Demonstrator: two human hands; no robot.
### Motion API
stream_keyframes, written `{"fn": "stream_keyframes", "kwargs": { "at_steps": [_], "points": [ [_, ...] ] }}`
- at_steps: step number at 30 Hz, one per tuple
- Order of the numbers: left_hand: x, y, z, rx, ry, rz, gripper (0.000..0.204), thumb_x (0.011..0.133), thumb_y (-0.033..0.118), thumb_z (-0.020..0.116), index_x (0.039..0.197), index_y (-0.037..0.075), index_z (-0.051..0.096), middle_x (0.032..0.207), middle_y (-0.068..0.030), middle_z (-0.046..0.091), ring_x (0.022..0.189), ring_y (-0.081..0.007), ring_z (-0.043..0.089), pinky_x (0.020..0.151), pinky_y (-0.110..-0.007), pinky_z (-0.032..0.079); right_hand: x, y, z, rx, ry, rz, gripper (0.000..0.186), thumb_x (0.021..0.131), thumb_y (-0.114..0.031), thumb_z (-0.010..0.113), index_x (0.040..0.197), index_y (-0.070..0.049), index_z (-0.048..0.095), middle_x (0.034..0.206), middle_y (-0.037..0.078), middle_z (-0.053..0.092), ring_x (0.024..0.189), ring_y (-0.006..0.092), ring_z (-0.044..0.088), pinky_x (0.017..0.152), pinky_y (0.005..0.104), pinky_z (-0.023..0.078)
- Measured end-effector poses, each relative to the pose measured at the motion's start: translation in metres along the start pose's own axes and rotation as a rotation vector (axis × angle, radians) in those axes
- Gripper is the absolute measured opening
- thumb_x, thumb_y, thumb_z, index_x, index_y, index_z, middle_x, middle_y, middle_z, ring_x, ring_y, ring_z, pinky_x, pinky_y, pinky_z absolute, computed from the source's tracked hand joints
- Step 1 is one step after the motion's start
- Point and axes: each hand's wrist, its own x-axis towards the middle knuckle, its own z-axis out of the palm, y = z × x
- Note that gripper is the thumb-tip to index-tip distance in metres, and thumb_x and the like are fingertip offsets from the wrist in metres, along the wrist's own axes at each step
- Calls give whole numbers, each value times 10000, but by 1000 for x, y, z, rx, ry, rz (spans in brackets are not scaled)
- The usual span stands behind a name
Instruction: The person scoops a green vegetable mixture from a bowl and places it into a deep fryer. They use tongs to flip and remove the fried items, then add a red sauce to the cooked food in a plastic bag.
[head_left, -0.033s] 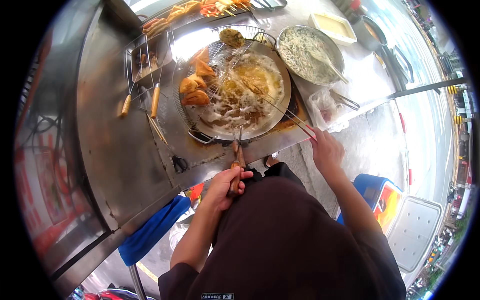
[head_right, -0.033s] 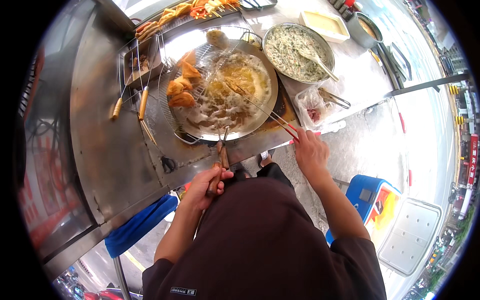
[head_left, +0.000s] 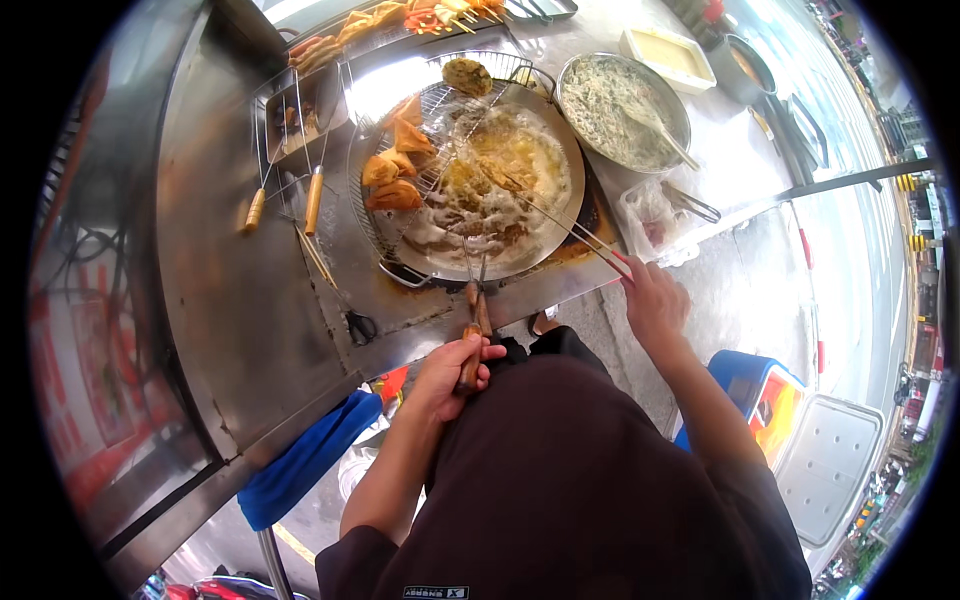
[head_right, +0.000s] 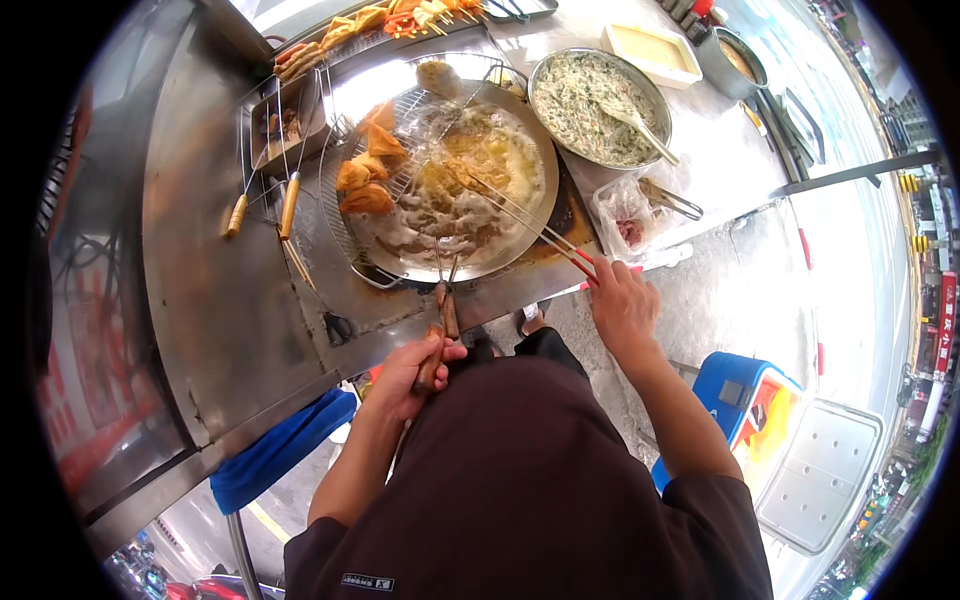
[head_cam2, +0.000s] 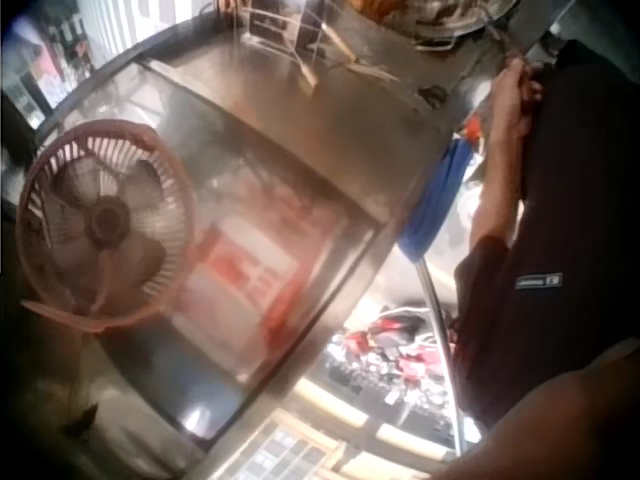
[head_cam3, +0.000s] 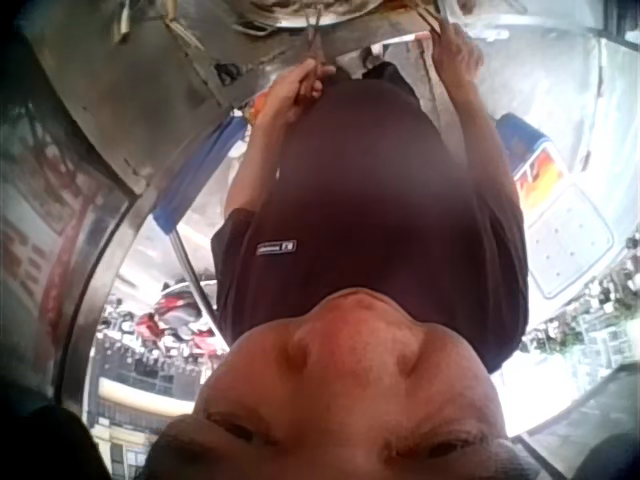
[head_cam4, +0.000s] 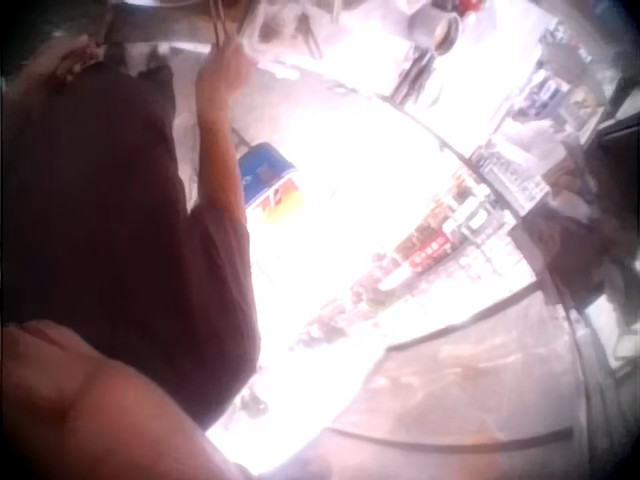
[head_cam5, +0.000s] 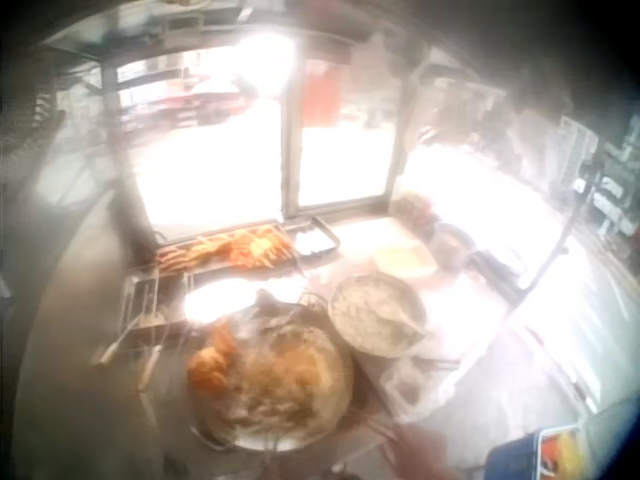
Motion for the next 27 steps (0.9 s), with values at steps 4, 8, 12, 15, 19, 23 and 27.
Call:
{"fn": "stream_keyframes", "kwargs": {
  "at_steps": [4,8,12,15,19,23,27],
  "points": [
    [-3,-2,-7,23,3,6,227,920,225,486,1016,23,524,900,-117,644,546,-98,537,453,-211,451,16,-14,6,8,123,-121,283,778,-187,641,1047,-158,558,784,53,560,727,272,584,614,393,450],
    [-5,-5,-4,52,30,29,225,919,230,492,1016,29,525,909,-118,643,540,-97,538,452,-212,452,47,-44,26,302,81,-80,265,802,-201,614,1056,-148,556,856,62,597,774,281,600,640,391,457],
    [-3,-8,-5,51,32,37,223,917,234,498,1017,36,525,920,-121,640,544,-98,540,454,-217,456,93,-84,35,388,23,35,257,824,-244,594,1046,-124,544,907,93,620,826,306,609,668,416,462],
    [-3,-12,-5,66,42,40,223,916,236,500,1013,37,523,923,-122,638,546,-100,541,458,-221,460,118,-108,35,329,-4,48,245,833,-259,585,1018,-107,536,906,114,624,823,327,612,670,433,466],
    [-2,-15,-4,69,42,46,218,915,235,502,1001,36,521,922,-123,637,549,-105,543,461,-226,464,121,-120,35,308,-19,24,232,837,-255,580,995,-98,516,897,130,625,789,350,615,657,448,472],
    [-3,-17,-2,63,54,55,214,914,235,506,993,36,518,918,-122,637,554,-110,547,463,-230,465,116,-110,30,285,-32,27,222,841,-254,570,990,-101,509,891,125,624,789,348,616,656,450,473],
    [-1,-19,0,45,54,60,209,912,233,512,995,40,516,912,-121,637,559,-111,548,465,-232,464,112,-106,30,315,1,62,244,850,-269,555,1012,-95,498,874,123,619,790,347,617,656,457,476]
  ]
}}
